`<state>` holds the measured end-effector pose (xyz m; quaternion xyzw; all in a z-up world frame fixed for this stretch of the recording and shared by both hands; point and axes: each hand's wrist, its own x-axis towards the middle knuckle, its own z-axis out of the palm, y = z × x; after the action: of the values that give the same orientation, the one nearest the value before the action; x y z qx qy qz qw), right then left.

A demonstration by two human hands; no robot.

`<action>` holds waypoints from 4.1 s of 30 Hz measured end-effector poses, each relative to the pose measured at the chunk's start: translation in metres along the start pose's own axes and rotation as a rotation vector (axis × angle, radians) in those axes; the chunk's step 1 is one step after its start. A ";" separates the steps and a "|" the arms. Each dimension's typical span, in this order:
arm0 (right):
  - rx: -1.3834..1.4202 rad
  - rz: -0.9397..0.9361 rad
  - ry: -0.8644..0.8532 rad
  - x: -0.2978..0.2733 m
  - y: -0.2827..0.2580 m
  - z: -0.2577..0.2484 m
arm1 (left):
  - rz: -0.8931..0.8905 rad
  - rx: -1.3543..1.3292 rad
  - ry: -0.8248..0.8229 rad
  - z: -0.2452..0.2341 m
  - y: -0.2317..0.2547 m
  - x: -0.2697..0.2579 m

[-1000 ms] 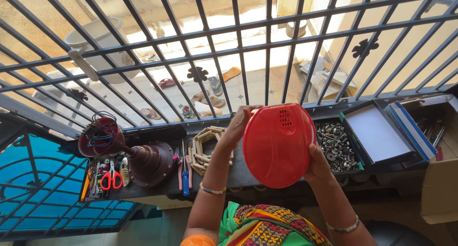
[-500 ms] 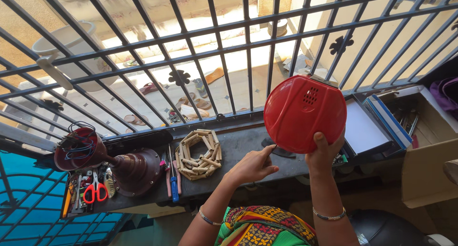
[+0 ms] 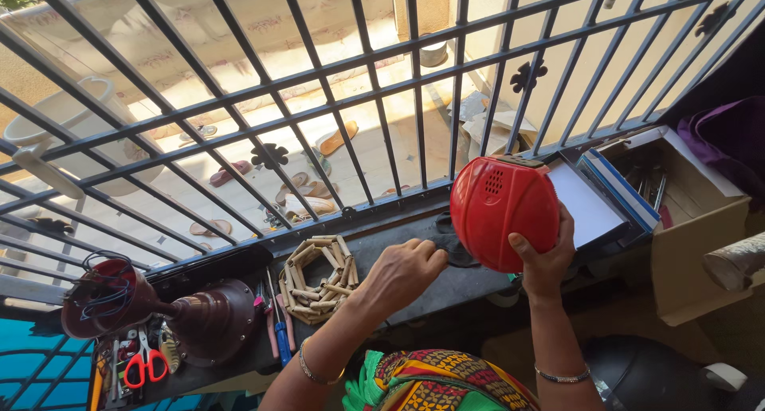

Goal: The person repairs a ceiling fan motor by using pliers to manipulate wires and then uses a screwdriver to secure a red plastic cover onto the motor assembly.

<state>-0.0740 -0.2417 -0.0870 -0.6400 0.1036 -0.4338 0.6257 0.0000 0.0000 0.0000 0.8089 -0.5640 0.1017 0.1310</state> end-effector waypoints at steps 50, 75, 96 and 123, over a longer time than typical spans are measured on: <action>0.397 -0.032 0.223 0.034 0.000 0.002 | -0.376 -0.628 -0.092 0.029 0.023 0.004; 0.366 0.468 -0.529 -0.055 0.002 -0.018 | 0.153 -0.552 0.109 -0.062 -0.082 0.052; 0.954 0.799 -0.343 -0.083 0.073 -0.009 | -0.348 -1.425 0.439 0.117 -0.083 -0.006; 0.857 0.939 -0.391 -0.130 0.112 0.092 | -0.996 -1.519 0.317 0.168 -0.051 -0.143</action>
<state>-0.0430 -0.1100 -0.2275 -0.2884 0.0740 0.0061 0.9546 0.0017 0.0885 -0.2087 0.6316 -0.0416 -0.2545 0.7312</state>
